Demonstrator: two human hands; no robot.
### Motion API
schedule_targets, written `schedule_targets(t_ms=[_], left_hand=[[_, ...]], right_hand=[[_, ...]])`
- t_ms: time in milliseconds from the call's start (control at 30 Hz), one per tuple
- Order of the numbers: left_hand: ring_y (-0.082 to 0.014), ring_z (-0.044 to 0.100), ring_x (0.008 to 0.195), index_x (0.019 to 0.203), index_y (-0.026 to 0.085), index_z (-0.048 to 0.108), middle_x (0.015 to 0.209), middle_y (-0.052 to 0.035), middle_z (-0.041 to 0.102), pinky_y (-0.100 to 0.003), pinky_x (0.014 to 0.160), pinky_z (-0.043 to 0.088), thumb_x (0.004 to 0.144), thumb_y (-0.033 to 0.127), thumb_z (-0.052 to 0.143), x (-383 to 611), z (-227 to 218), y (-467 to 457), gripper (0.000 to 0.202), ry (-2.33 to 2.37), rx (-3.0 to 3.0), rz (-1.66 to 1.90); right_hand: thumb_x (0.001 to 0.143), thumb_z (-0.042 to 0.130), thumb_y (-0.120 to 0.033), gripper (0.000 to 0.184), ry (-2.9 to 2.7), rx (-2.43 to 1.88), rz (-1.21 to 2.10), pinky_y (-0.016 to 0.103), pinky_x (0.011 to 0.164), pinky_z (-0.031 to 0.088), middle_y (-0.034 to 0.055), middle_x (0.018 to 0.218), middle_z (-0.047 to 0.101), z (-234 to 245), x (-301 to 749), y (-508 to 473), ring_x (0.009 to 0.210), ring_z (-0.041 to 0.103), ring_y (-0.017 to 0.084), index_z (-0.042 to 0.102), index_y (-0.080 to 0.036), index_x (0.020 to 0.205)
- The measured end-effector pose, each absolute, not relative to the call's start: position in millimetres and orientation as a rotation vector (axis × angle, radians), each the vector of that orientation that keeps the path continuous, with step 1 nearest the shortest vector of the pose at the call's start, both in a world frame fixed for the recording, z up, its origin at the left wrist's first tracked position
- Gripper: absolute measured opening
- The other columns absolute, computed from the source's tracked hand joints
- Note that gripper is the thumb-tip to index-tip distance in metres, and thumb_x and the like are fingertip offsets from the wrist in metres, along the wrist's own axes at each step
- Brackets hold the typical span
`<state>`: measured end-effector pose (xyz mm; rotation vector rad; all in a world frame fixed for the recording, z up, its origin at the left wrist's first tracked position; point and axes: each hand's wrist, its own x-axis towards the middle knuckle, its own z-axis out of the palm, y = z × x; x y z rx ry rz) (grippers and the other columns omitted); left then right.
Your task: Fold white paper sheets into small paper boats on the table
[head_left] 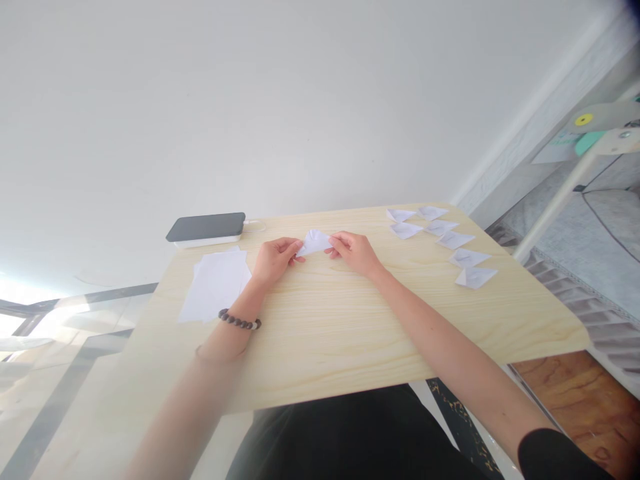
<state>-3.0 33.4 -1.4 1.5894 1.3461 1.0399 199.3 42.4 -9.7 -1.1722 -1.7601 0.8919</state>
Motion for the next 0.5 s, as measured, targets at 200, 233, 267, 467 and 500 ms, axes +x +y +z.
schedule_targets(t_ms=[200,233,267,467,500], left_hand=[[-0.0124,0.058,0.055,0.081,0.015,0.063,0.063,-0.0041,0.067,-0.022,0.052,0.044,0.067,0.048,0.061,-3.4,-1.4,33.9,0.035,1.326,1.579,0.979],[-0.0128,0.059,0.056,0.081,0.016,0.063,0.063,-0.0039,0.067,-0.022,0.053,0.044,0.067,0.047,0.062,-3.5,-1.7,34.1,0.034,1.323,1.577,0.976],[-0.0132,0.06,0.057,0.081,0.016,0.062,0.064,-0.0038,0.067,-0.023,0.054,0.045,0.067,0.046,0.062,-3.5,-2.0,34.3,0.033,1.316,1.574,0.973],[-0.0175,0.064,0.068,0.087,0.016,0.063,0.072,-0.0054,0.069,-0.026,0.06,0.047,0.065,0.045,0.064,-3.8,-2.1,34.4,0.036,1.264,1.551,0.957],[-0.0177,0.064,0.069,0.088,0.016,0.063,0.073,-0.0057,0.069,-0.026,0.061,0.047,0.065,0.045,0.063,-3.9,-1.9,34.2,0.037,1.264,1.558,0.948]], right_hand=[[0.082,0.046,-0.039,0.028,-1.782,-1.176,0.854,0.025,0.065,0.049,0.0039,0.067,0.067,-8.6,198.5,41.5,0.066,0.066,0.015,0.062,-0.016,0.084],[0.082,0.046,-0.039,0.028,-1.783,-1.176,0.848,0.025,0.065,0.049,0.0037,0.066,0.067,-8.5,198.2,41.4,0.066,0.066,0.015,0.062,-0.016,0.083],[0.082,0.046,-0.04,0.028,-1.781,-1.179,0.848,0.025,0.064,0.05,0.0037,0.065,0.067,-8.4,198.0,41.4,0.065,0.066,0.015,0.062,-0.016,0.083],[0.081,0.047,-0.042,0.031,-1.726,-1.199,0.896,0.025,0.062,0.05,0.0052,0.07,0.068,-9.0,198.1,41.6,0.06,0.064,0.013,0.061,-0.016,0.087],[0.08,0.047,-0.043,0.031,-1.725,-1.195,0.896,0.025,0.062,0.05,0.0052,0.07,0.068,-9.2,198.3,41.6,0.06,0.064,0.013,0.061,-0.016,0.087]])
